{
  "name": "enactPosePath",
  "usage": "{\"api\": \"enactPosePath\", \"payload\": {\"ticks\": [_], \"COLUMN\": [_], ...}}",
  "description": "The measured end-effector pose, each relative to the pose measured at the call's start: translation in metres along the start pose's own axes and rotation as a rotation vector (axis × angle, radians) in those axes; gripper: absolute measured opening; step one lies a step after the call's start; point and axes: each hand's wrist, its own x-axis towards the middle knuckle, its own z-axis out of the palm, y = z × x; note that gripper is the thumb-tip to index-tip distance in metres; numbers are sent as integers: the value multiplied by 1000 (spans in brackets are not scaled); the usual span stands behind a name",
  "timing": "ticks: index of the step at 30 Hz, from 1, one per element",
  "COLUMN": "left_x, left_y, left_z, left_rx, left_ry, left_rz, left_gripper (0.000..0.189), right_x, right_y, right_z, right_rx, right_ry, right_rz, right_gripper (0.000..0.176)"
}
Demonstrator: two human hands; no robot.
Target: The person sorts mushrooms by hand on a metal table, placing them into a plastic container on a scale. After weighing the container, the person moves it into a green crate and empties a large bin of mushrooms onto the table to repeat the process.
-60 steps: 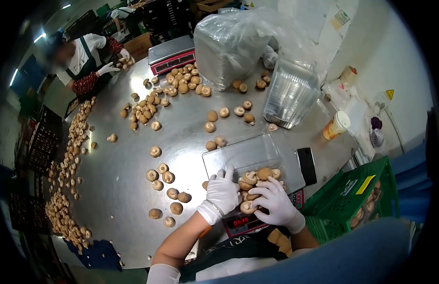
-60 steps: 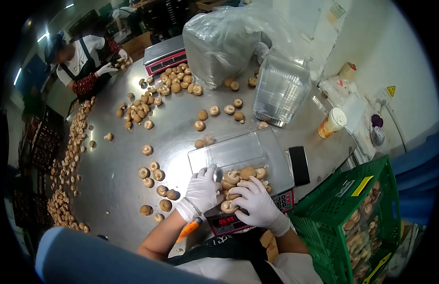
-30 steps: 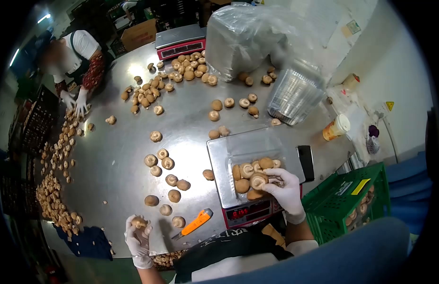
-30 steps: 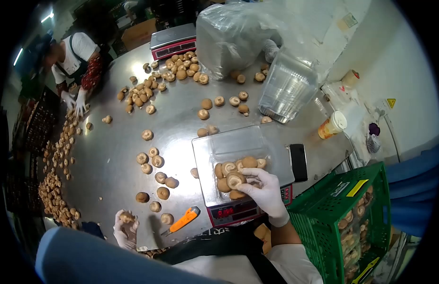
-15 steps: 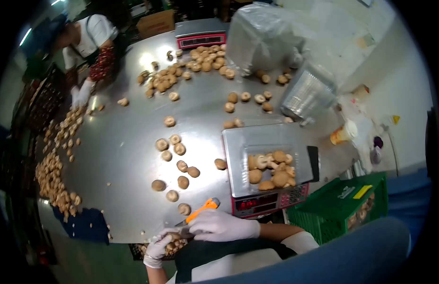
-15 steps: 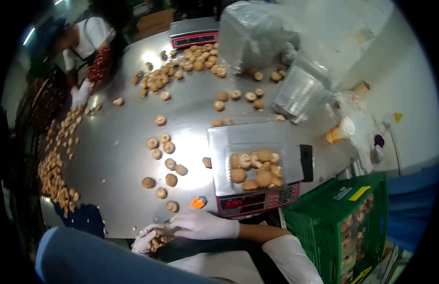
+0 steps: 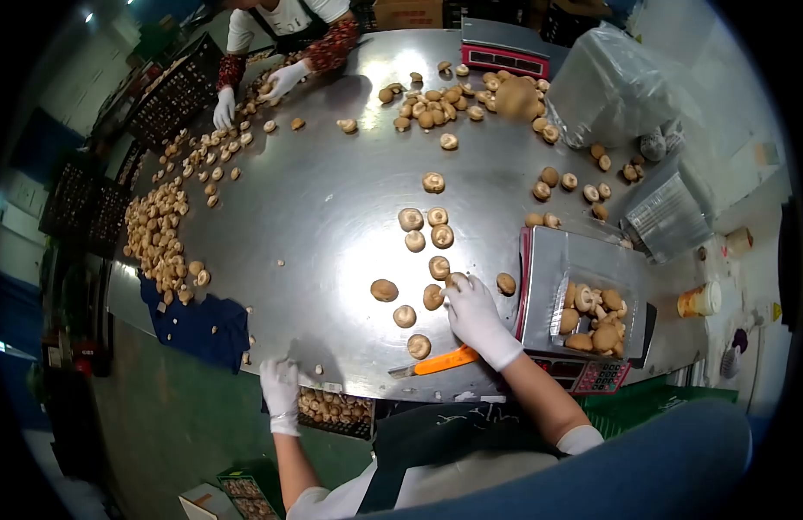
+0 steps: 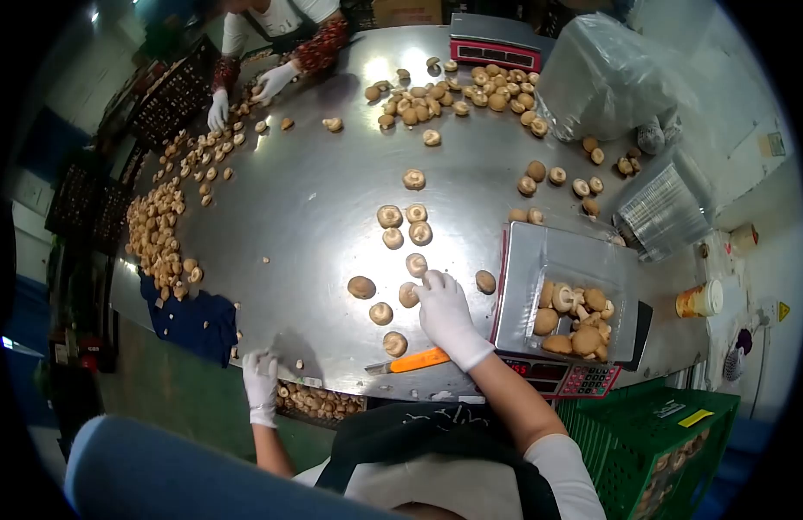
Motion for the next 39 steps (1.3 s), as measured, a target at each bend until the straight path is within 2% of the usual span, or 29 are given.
{"api": "enactPosePath", "payload": {"ticks": [2,3,5,7,9,11,13,17,19,20,21,23,24,25,27,31,33,34,35,37,38,39], "left_x": [22,31,46,52,55,54,52,51,50,50,52,51,51,55,54,47,45,45,44,41,39,39], "left_y": [38,58,84,110,144,152,155,142,112,131,141,150,147,167,176,197,208,216,221,235,245,253], "left_z": [16,26,53,83,89,109,123,134,154,127,111,94,96,70,61,59,63,62,66,76,77,81], "left_rx": [-80,-94,-152,-343,-295,-127,-41,8,-549,-864,-861,-1234,-1442,-1495,-1684,-1844,-1926,-1878,-1881,-1929,-1904,-1913], "left_ry": [66,98,21,-150,-334,-292,-374,-447,-555,-646,-643,-591,-679,-740,-846,-995,-1086,-1107,-1131,-1238,-1253,-1289], "left_rz": [122,196,319,318,266,410,366,389,158,-26,-26,-204,-358,-503,-493,-496,-421,-419,-413,-224,-241,-235], "left_gripper": [20,21,25,28,33,43,43,37,32,31,31,38,47,49,49,47,40,32,32,29,18,18], "right_x": [14,18,23,22,16,11,8,6,8,5,1,-8,-18,-25,-37,-61,-77,-89,-97,-111,-121,-130], "right_y": [12,16,22,18,12,4,0,0,7,7,14,6,3,-3,-12,-19,-18,-14,-18,-19,-13,-4], "right_z": [29,35,39,30,23,22,33,46,38,42,41,7,-5,-13,-35,-82,-100,-110,-133,-168,-182,-190], "right_rx": [-245,-249,-15,-26,-40,-135,-195,-255,200,438,441,1636,1838,1963,1980,1948,1792,1701,1548,1118,1052,1039], "right_ry": [84,85,-97,-118,-145,-119,-153,-28,-23,93,92,-329,-384,-346,-327,-314,-241,-242,-199,-5,61,196], "right_rz": [81,77,310,367,430,251,96,50,241,250,247,634,628,563,501,590,527,589,644,426,504,493], "right_gripper": [27,27,29,27,25,32,53,54,51,48,48,54,54,58,62,64,65,65,63,62,62,60]}}
